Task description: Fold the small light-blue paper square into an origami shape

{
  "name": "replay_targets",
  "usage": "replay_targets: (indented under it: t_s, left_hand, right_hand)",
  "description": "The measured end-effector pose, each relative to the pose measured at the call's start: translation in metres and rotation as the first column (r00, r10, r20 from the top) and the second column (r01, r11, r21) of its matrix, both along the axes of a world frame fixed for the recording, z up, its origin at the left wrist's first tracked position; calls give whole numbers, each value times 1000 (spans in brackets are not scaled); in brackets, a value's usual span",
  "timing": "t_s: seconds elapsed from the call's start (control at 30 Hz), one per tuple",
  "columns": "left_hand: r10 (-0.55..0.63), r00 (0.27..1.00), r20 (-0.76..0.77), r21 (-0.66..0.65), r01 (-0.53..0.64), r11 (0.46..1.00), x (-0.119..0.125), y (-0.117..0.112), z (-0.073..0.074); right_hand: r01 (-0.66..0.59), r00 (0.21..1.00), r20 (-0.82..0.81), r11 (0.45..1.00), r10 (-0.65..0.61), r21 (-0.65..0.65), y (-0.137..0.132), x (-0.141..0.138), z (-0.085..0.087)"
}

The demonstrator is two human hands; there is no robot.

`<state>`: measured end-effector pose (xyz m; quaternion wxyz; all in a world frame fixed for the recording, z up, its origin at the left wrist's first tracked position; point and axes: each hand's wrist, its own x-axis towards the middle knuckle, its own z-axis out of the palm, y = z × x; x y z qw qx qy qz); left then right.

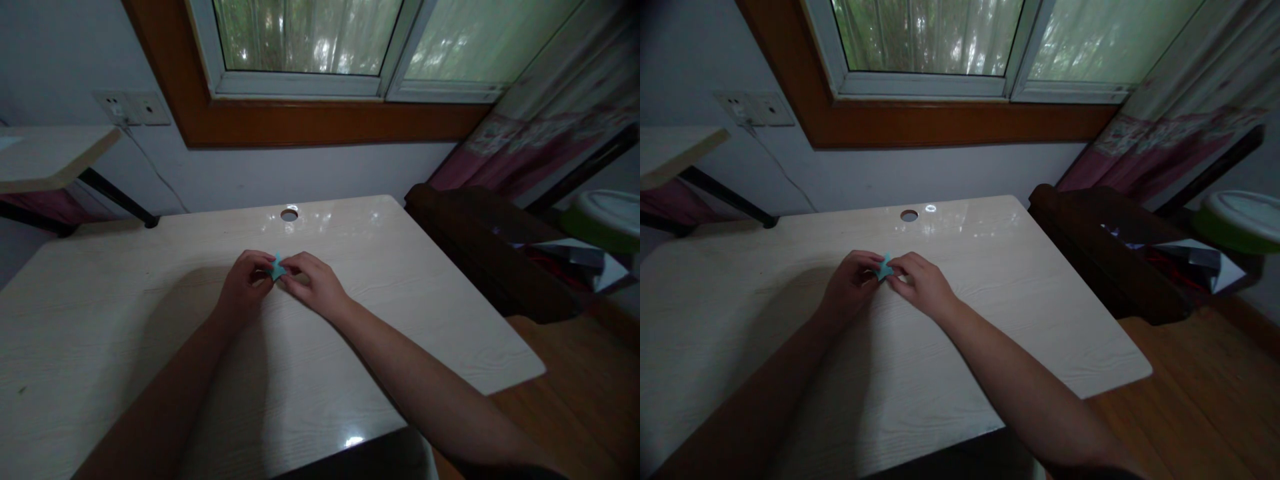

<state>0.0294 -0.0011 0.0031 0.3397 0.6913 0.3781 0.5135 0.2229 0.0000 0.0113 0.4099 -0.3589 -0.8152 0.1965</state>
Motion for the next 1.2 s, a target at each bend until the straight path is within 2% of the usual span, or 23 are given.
replay_targets:
  t_s: [0.23,0.47,0.87,1.07,1.2]
  left_hand:
    - [0,999,-45,40,2,999,0,0,-3]
    - [-15,999,-44,41,17,999,1,-1,0]
    - [-22,998,-57,65,26,998,1,-2,1]
    - [-11,1000,-24,9,11,1000,2,-2,-4]
    - [0,1000,-8,20,1,1000,2,-2,-6]
  right_hand:
    - [-4,997,-77,999,1,-38,2,-1,-5]
    - [12,992,-125,997,-22,-79,2,-1,-6]
    - [-60,970,-243,988,24,-143,3,-2,-5]
    - [-51,970,-241,986,12,-158,3,-1,-4]
    - [-48,970,-242,984,5,-171,4,-1,-5]
